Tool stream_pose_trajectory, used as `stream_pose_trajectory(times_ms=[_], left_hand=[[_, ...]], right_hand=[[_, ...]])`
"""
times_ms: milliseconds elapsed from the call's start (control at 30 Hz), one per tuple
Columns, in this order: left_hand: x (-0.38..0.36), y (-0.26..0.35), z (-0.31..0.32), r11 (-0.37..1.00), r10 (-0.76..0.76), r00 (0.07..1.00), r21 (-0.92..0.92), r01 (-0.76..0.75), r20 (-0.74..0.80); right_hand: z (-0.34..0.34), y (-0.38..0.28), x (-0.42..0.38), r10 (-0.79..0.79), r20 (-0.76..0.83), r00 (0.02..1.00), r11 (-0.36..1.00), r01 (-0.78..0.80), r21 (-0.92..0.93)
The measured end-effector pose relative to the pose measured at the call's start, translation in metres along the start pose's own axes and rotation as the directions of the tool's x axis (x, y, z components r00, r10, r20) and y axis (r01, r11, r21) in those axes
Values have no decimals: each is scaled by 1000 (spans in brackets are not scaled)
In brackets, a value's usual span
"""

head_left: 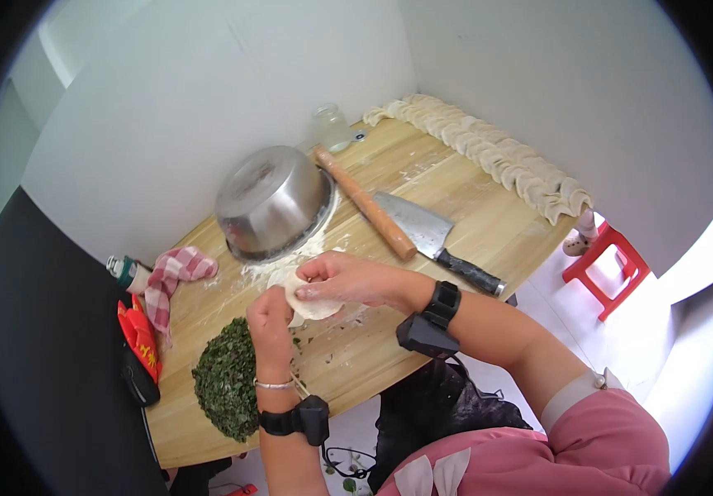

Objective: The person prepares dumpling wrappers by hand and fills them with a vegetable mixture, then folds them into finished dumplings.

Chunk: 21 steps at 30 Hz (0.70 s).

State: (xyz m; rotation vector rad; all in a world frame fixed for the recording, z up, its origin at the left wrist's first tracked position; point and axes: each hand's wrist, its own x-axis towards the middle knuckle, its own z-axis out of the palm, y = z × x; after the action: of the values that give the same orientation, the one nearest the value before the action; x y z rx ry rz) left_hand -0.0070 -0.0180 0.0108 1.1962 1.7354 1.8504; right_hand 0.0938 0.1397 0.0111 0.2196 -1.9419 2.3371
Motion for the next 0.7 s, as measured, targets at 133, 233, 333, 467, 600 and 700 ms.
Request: stream_pose_trajectory(times_ms=[133,233,333,467,600,700], left_hand=[[1,10,13,998,-66,997,-6,66,-29],[2,2,10,997,-19,1000,69,20,-15],[2,3,10,995,32,999,98,-31,-10],[1,-3,7,997,-40,998,-66,37,-46],[1,8,17,996,-71,997,-50,70,-5],[0,8,23,990,-84,993,-118,74,-78]], right_hand=[[1,-3,-1,-4,-61,998,1000,4,1],[3,-3,-1,-10,-36,999,997,13,70],[5,-7,-3,-7,-24,1000,999,8,46],[5,-3,-1,-20,-9,1000,997,20,75],[6,-5,-1,-60,-93,994,995,67,79],[8,-2,-1,-86,-121,989,992,96,83]])
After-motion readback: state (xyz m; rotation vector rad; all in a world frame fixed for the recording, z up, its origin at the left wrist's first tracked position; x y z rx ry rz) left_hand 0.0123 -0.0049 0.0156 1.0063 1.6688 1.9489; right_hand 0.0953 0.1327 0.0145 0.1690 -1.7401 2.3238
